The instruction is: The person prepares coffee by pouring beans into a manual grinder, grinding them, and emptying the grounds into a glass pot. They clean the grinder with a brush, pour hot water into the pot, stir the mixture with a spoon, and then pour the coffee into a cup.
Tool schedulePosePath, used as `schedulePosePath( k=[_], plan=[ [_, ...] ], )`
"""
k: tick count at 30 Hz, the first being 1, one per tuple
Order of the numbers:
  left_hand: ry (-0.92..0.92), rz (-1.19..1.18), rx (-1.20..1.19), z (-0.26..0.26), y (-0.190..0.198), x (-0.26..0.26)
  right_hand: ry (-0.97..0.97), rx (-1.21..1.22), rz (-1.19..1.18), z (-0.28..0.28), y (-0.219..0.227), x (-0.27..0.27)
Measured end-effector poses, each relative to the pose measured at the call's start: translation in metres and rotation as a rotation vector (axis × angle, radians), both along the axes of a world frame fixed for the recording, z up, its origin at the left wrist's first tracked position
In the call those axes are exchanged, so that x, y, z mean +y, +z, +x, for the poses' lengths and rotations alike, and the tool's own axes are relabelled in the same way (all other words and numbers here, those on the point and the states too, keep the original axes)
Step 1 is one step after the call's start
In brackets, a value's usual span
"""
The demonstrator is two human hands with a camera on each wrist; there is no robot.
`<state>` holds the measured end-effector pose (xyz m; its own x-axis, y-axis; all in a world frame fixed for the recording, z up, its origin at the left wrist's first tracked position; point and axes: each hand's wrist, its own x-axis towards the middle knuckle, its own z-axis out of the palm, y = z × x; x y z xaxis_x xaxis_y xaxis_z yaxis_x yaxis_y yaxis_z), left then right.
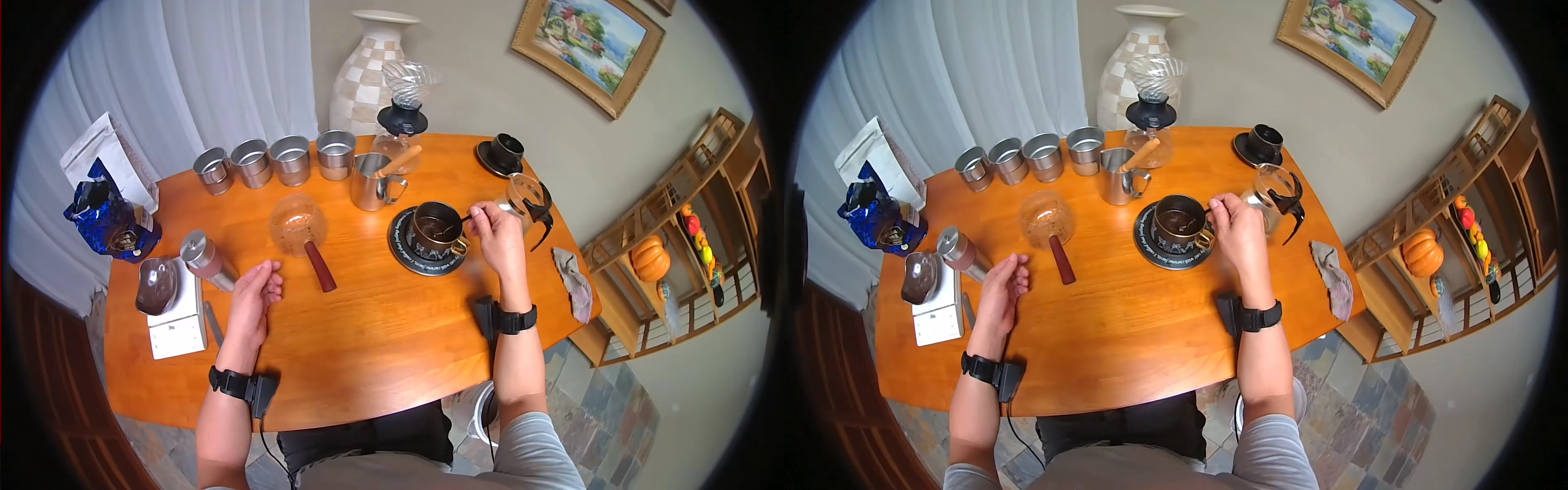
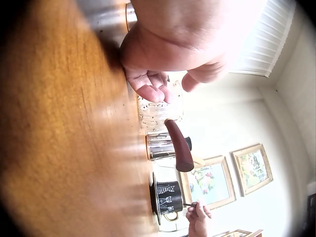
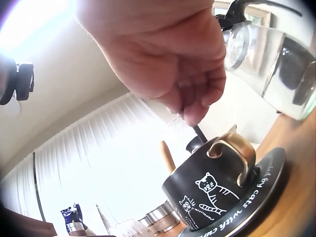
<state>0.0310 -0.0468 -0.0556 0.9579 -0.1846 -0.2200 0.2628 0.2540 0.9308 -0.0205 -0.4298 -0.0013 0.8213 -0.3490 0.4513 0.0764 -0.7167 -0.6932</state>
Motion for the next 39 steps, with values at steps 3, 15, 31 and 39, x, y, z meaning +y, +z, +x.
schedulePosePath(
  k=[3,15,31,39],
  plan=[
    [0.005,0.003,-0.005,-0.001,0.002,-0.002,0.047,0.016,0.082,0.001,-0.002,0.002],
    [0.002,0.000,-0.002,0.001,-0.002,0.000,0.163,0.005,0.174,0.002,-0.005,0.009],
    [0.008,-0.004,0.009,-0.003,0.003,-0.001,-0.016,0.044,0.035,-0.001,0.002,0.000],
    [0.005,0.003,0.002,-0.002,0.003,-0.002,0.074,-0.010,0.117,0.001,-0.004,0.004]
  ],
)
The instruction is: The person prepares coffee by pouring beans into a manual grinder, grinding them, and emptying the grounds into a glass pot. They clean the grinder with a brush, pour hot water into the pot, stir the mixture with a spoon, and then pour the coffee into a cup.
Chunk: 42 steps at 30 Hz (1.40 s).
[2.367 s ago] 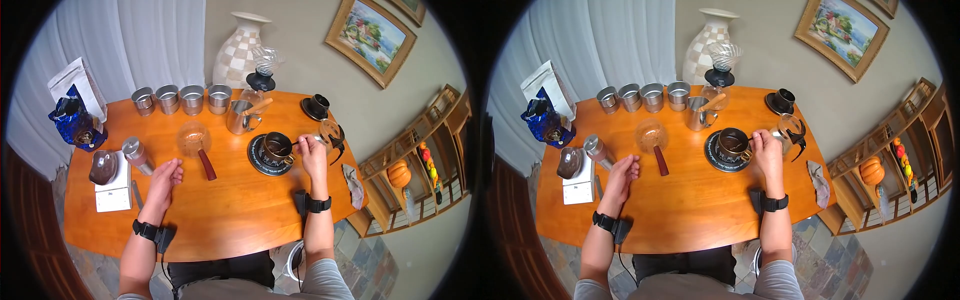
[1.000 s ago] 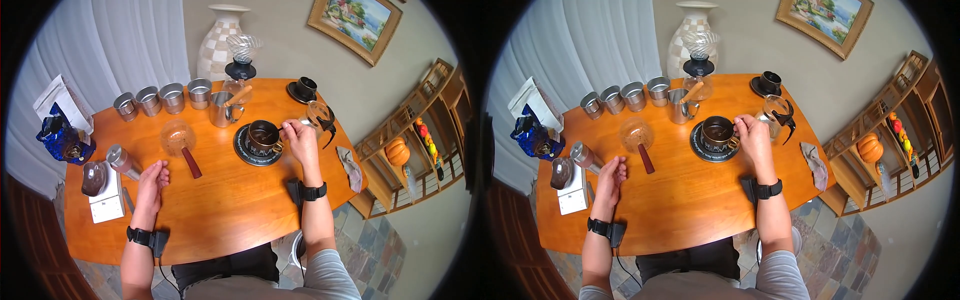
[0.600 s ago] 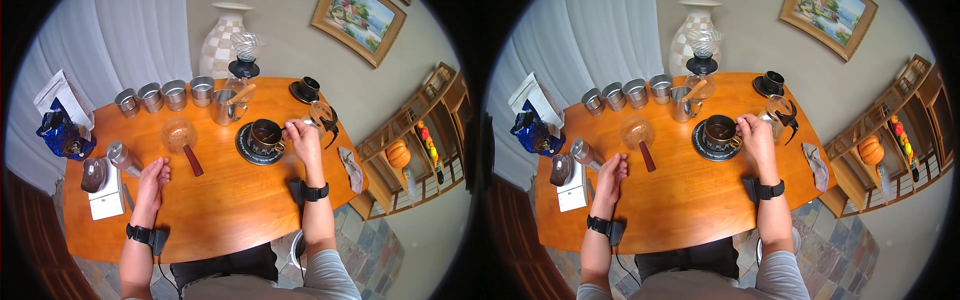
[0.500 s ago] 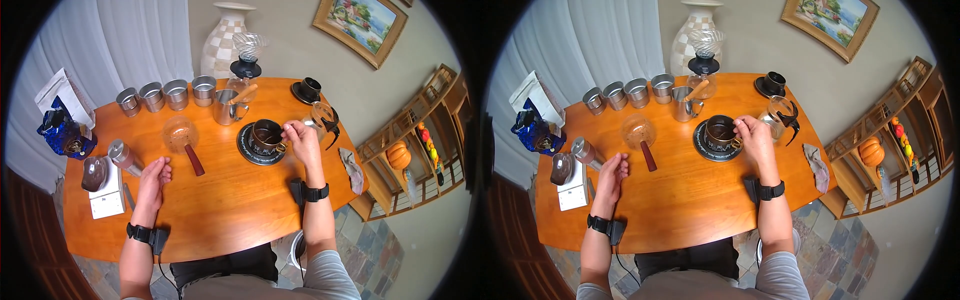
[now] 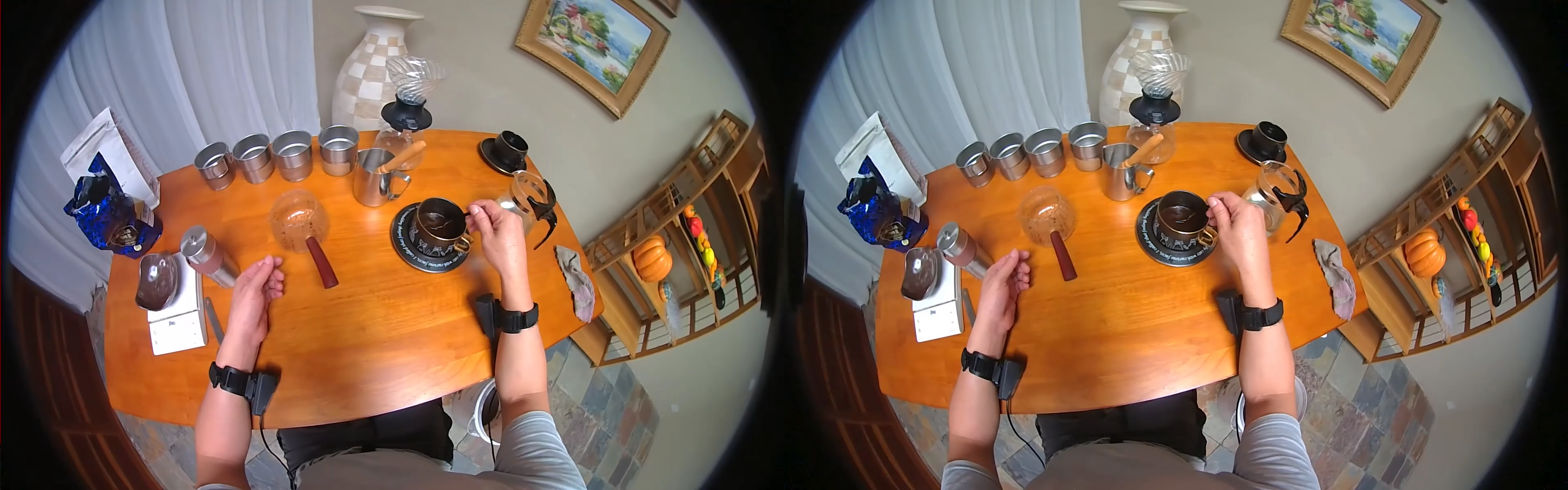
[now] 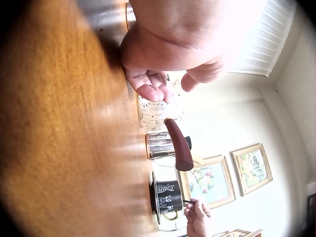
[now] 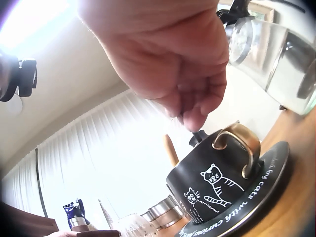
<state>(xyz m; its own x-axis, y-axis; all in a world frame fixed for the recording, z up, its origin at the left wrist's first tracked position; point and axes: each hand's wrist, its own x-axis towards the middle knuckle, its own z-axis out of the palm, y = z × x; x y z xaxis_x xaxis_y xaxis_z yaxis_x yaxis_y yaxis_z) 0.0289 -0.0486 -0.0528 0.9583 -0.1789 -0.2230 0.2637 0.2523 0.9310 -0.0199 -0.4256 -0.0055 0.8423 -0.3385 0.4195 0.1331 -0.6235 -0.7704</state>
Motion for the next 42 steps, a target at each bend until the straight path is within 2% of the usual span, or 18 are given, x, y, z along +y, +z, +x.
schedulePosePath(
  k=[3,5,9,15,17,18,21,23,30,32,36,40,42],
  plan=[
    [-0.008,-0.007,-0.003,0.000,-0.001,0.000,-0.078,0.042,-0.088,-0.001,0.002,-0.006],
    [-0.008,-0.007,-0.004,0.001,-0.003,0.001,0.010,0.038,0.043,-0.001,0.002,-0.003],
    [-0.006,-0.002,-0.006,0.001,-0.003,0.001,0.045,0.006,0.024,0.001,0.000,0.001],
    [-0.016,-0.007,-0.002,0.001,-0.002,0.002,-0.076,0.080,-0.077,-0.001,0.004,-0.004],
    [-0.017,-0.008,0.000,0.001,-0.003,0.002,0.058,0.036,0.090,0.001,-0.002,-0.004],
    [-0.018,-0.008,0.001,0.001,-0.003,0.002,0.057,0.036,0.090,0.001,-0.001,-0.002],
    [-0.027,-0.011,-0.003,0.000,-0.002,0.002,0.040,0.020,0.029,0.000,0.000,0.000],
    [-0.026,-0.013,0.001,0.001,-0.003,0.003,-0.045,0.052,-0.043,0.000,-0.001,-0.008],
    [-0.030,-0.004,-0.001,0.001,-0.003,0.003,0.024,0.022,0.018,0.000,0.000,-0.001],
    [-0.027,-0.006,-0.002,0.001,-0.004,0.003,-0.055,0.043,-0.027,0.001,-0.001,-0.007],
    [-0.004,-0.003,0.008,0.000,-0.001,0.001,-0.032,0.043,0.009,0.001,0.000,-0.005],
    [0.016,-0.006,-0.004,-0.002,0.004,0.002,-0.061,0.024,-0.055,0.000,0.001,-0.004],
    [0.009,0.023,-0.283,-0.011,0.017,0.003,-0.093,0.033,-0.090,-0.001,0.002,-0.006]
  ],
)
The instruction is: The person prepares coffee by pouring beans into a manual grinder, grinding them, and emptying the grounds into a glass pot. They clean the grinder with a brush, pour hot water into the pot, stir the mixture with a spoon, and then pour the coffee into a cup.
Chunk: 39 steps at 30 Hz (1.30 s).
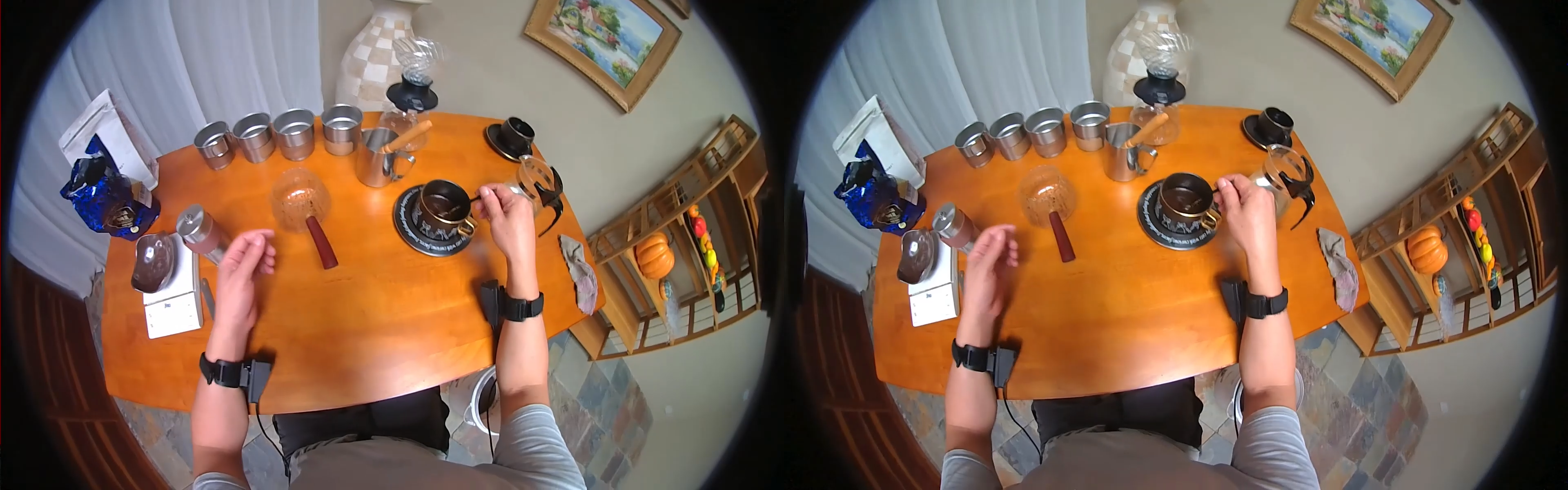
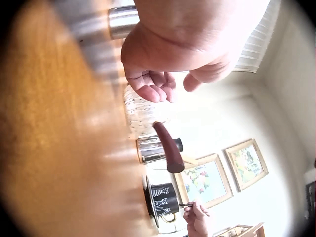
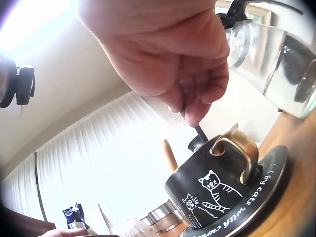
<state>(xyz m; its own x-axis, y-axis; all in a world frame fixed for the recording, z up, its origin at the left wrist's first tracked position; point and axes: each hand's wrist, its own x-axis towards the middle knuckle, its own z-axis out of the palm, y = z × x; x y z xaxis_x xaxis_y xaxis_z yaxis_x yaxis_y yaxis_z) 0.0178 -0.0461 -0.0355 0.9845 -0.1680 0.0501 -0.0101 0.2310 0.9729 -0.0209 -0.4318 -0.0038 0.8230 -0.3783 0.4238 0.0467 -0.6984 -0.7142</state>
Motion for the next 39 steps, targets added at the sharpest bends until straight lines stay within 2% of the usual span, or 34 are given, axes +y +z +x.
schedulePosePath(
  k=[3,5,7,9,10,11,13,17,18,20,23,26,28,29,30,32,35,37,39],
  plan=[
    [0.006,0.211,-0.434,-0.033,0.032,0.004,0.039,0.009,0.044,0.002,-0.002,-0.001],
    [0.088,0.283,-0.696,-0.064,0.050,0.003,0.079,-0.021,0.119,0.006,-0.010,-0.005],
    [0.205,0.038,-0.806,-0.102,0.072,-0.008,0.084,-0.021,0.121,0.009,-0.013,-0.010],
    [-0.246,0.206,-1.159,-0.107,0.104,0.009,0.146,-0.008,0.192,0.010,-0.012,-0.011],
    [-0.236,0.214,-1.136,-0.114,0.113,0.012,0.134,-0.008,0.137,0.009,-0.009,-0.007],
    [-0.403,0.197,-1.002,-0.123,0.123,0.012,0.140,-0.008,0.149,0.009,-0.010,-0.006],
    [-0.573,0.179,-0.894,-0.130,0.137,0.006,0.130,-0.018,0.130,0.008,-0.008,0.000],
    [-0.556,0.293,-0.765,-0.138,0.132,0.002,0.096,-0.004,0.103,0.008,-0.006,-0.001],
    [-0.542,0.066,-0.949,-0.131,0.123,-0.011,0.092,-0.001,0.117,0.007,-0.005,0.000],
    [-0.516,-0.166,-1.113,-0.132,0.122,-0.021,0.091,0.017,0.135,0.006,-0.005,-0.001],
    [-0.449,0.035,-0.966,-0.147,0.127,-0.011,0.100,-0.043,0.047,0.009,-0.011,-0.003],
    [-0.550,0.236,-0.749,-0.152,0.122,0.005,0.097,-0.009,0.076,0.009,-0.010,-0.004],
    [-0.296,0.073,-0.866,-0.150,0.132,-0.015,0.124,0.005,0.114,0.008,-0.009,-0.007],
    [-0.302,0.073,-0.881,-0.143,0.132,-0.005,0.119,-0.010,0.114,0.007,-0.009,-0.005],
    [-0.454,0.259,-0.911,-0.132,0.128,0.012,0.125,-0.007,0.112,0.007,-0.007,-0.002],
    [-0.595,0.466,-0.941,-0.120,0.120,0.015,0.133,-0.019,0.110,0.007,-0.009,0.001],
    [-0.088,0.077,-0.573,-0.089,0.077,-0.017,0.082,-0.016,0.052,0.005,-0.005,0.001],
    [-0.209,-0.198,-0.506,-0.048,0.053,0.000,0.078,-0.026,0.045,0.002,-0.004,0.000],
    [-0.140,-0.439,-0.243,-0.025,0.040,0.006,0.081,0.005,0.050,0.002,-0.004,-0.001]
  ],
)
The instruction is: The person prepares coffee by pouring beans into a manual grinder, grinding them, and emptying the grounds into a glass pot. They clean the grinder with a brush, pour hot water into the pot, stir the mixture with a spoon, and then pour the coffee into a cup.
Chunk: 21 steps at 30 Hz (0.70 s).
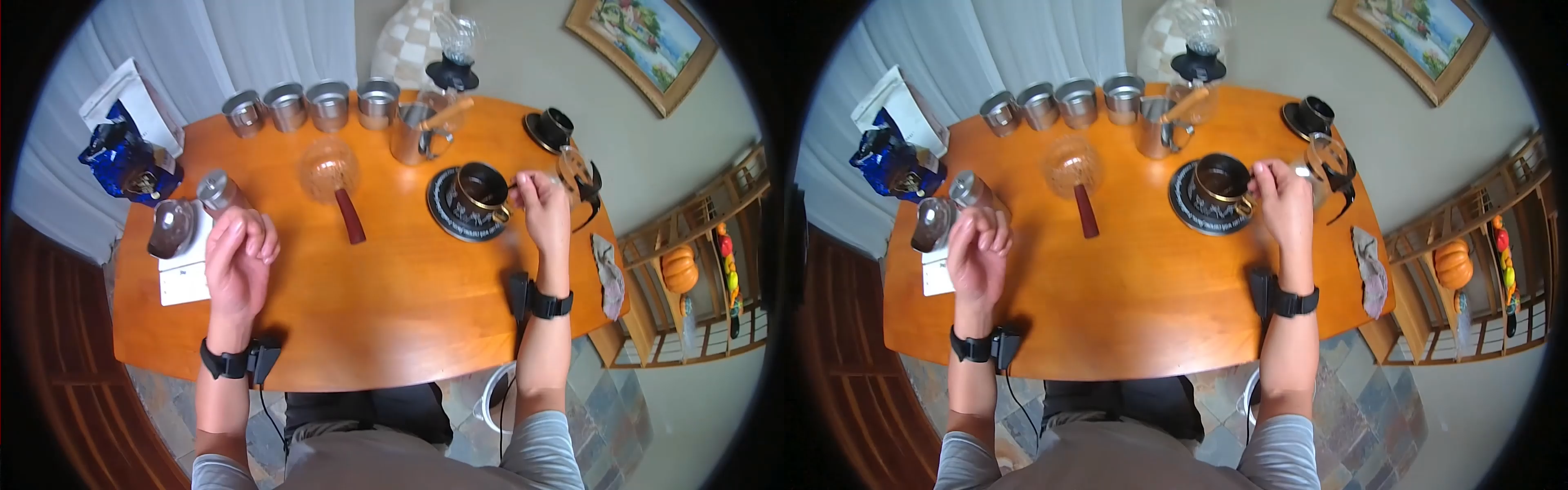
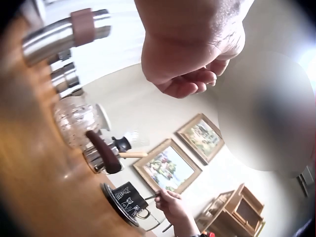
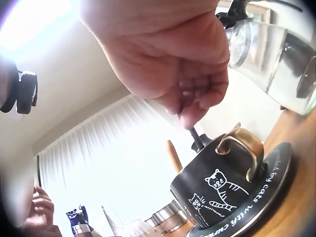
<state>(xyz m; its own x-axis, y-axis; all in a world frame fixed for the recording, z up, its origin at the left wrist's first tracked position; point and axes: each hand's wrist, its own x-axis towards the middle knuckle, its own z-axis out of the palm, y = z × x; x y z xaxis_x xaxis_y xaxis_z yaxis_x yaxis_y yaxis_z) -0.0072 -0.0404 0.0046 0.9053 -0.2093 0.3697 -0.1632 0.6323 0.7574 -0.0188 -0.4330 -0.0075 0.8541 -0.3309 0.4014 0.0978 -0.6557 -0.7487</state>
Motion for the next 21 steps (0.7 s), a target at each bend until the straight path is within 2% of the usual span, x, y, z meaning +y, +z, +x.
schedulePosePath(
  k=[2,5,6,9,10,12,14,16,21],
  plan=[
    [0.075,-0.058,0.211,0.014,-0.014,0.003,0.025,-0.026,0.010,0.002,-0.004,-0.001],
    [0.088,0.019,0.356,0.024,-0.026,0.004,0.052,-0.013,0.036,0.003,-0.004,0.000],
    [0.080,0.072,0.361,0.027,-0.029,0.005,0.070,-0.023,0.027,0.002,-0.004,0.000],
    [-0.062,0.031,0.380,0.033,-0.045,0.012,0.008,-0.010,0.022,0.003,-0.005,-0.004],
    [-0.037,-0.014,0.452,0.035,-0.046,0.010,0.023,0.002,0.032,0.002,-0.003,-0.004],
    [0.063,0.062,0.554,0.040,-0.050,0.008,0.051,0.010,0.084,0.001,0.000,0.002],
    [0.088,0.143,0.562,0.043,-0.060,0.009,0.084,-0.018,0.084,0.004,-0.007,0.002],
    [0.034,0.316,0.547,0.043,-0.065,0.007,0.079,-0.010,0.081,0.004,-0.007,0.001],
    [-0.018,0.335,0.509,0.038,-0.065,0.002,0.079,0.021,0.125,0.001,-0.003,-0.001]
  ],
)
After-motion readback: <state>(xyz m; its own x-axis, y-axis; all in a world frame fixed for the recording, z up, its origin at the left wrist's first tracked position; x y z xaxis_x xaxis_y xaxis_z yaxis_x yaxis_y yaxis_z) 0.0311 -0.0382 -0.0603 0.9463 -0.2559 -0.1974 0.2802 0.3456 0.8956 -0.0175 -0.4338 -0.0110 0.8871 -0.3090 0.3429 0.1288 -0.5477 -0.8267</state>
